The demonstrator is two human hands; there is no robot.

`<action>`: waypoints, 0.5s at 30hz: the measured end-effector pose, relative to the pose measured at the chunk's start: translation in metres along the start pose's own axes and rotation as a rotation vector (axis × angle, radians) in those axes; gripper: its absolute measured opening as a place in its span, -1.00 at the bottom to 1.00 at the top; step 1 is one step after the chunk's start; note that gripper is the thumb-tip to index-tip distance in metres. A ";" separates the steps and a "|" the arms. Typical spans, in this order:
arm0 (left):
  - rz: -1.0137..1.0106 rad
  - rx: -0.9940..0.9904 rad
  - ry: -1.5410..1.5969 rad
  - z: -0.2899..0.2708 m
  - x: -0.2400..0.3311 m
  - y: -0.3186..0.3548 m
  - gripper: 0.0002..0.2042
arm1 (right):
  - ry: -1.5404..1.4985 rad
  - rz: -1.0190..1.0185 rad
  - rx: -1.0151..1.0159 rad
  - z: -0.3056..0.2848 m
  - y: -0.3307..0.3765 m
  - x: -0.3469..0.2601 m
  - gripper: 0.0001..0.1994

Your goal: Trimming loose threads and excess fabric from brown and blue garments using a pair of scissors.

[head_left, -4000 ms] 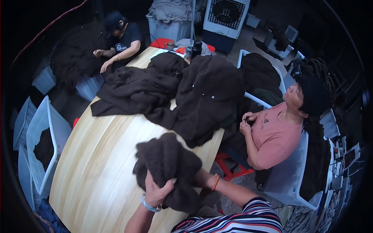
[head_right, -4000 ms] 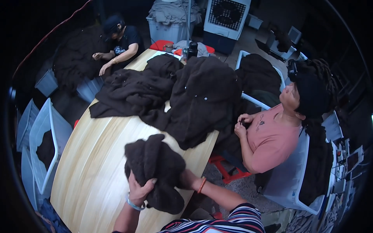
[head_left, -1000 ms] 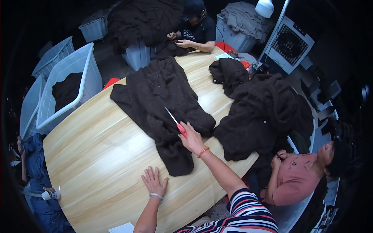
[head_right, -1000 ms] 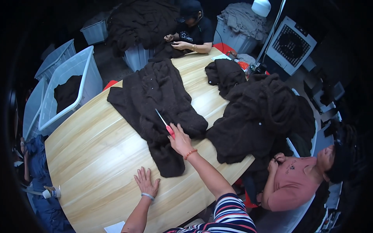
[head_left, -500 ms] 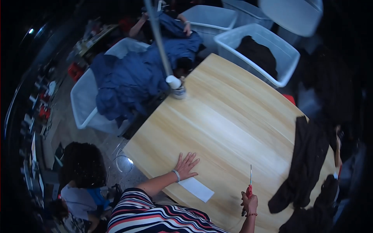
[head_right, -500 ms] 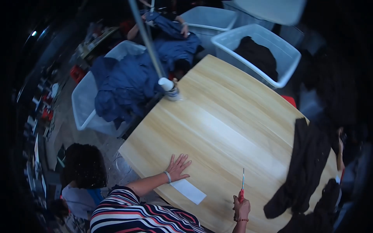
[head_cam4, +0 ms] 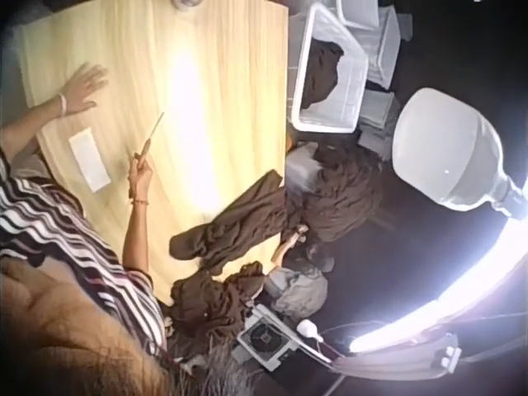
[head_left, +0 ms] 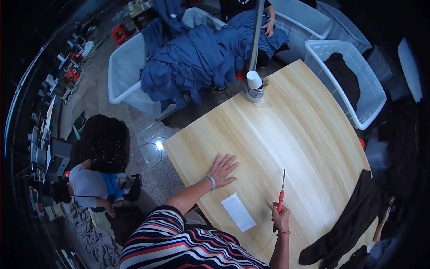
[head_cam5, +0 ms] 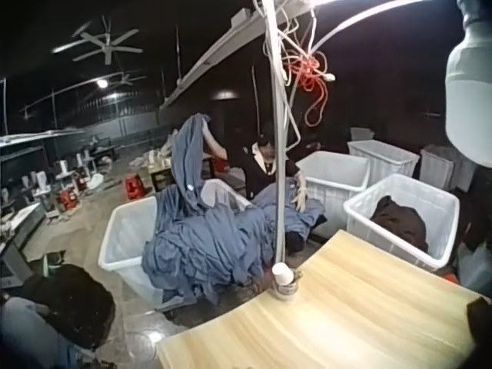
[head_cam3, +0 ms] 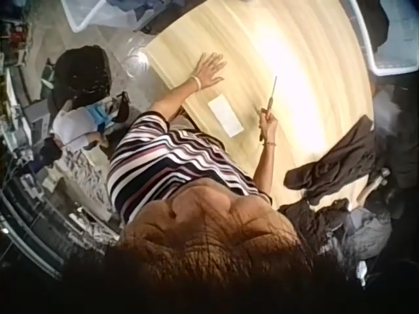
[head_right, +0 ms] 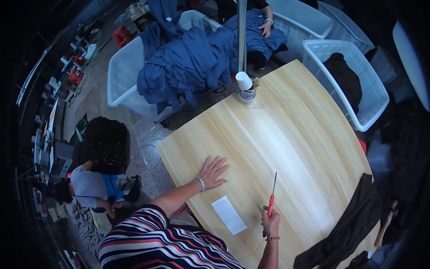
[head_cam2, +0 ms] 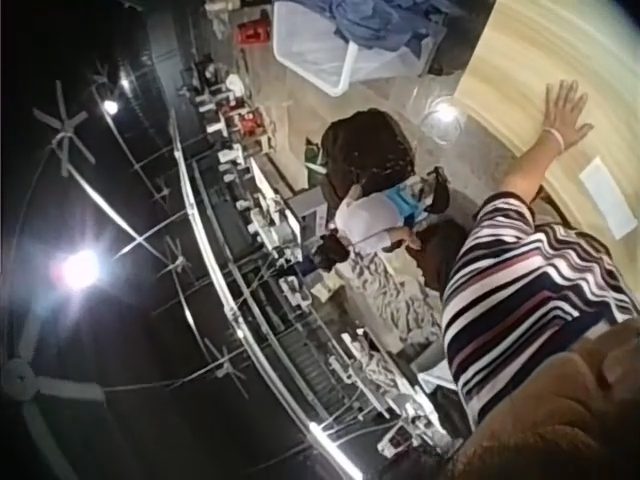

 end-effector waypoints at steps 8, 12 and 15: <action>-0.017 -0.001 0.034 -0.001 0.001 0.003 -0.33 | -0.035 0.002 -0.036 -0.002 -0.008 0.015 -0.73; -0.004 0.006 0.046 0.001 0.001 0.005 -0.33 | -0.028 -0.009 -0.062 0.001 -0.007 0.003 -0.74; 0.001 0.004 0.044 0.000 0.001 0.004 -0.32 | -0.066 -0.027 -0.071 0.007 -0.011 -0.026 -0.74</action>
Point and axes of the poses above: each hand's wrist, its own y-axis away from the middle knuckle, its own z-axis out of the palm, x = y × z, the point moved 1 cm from there along -y, towards the middle knuckle, and after that the axes turned 9 degrees about -z, right-handed, at the moved point
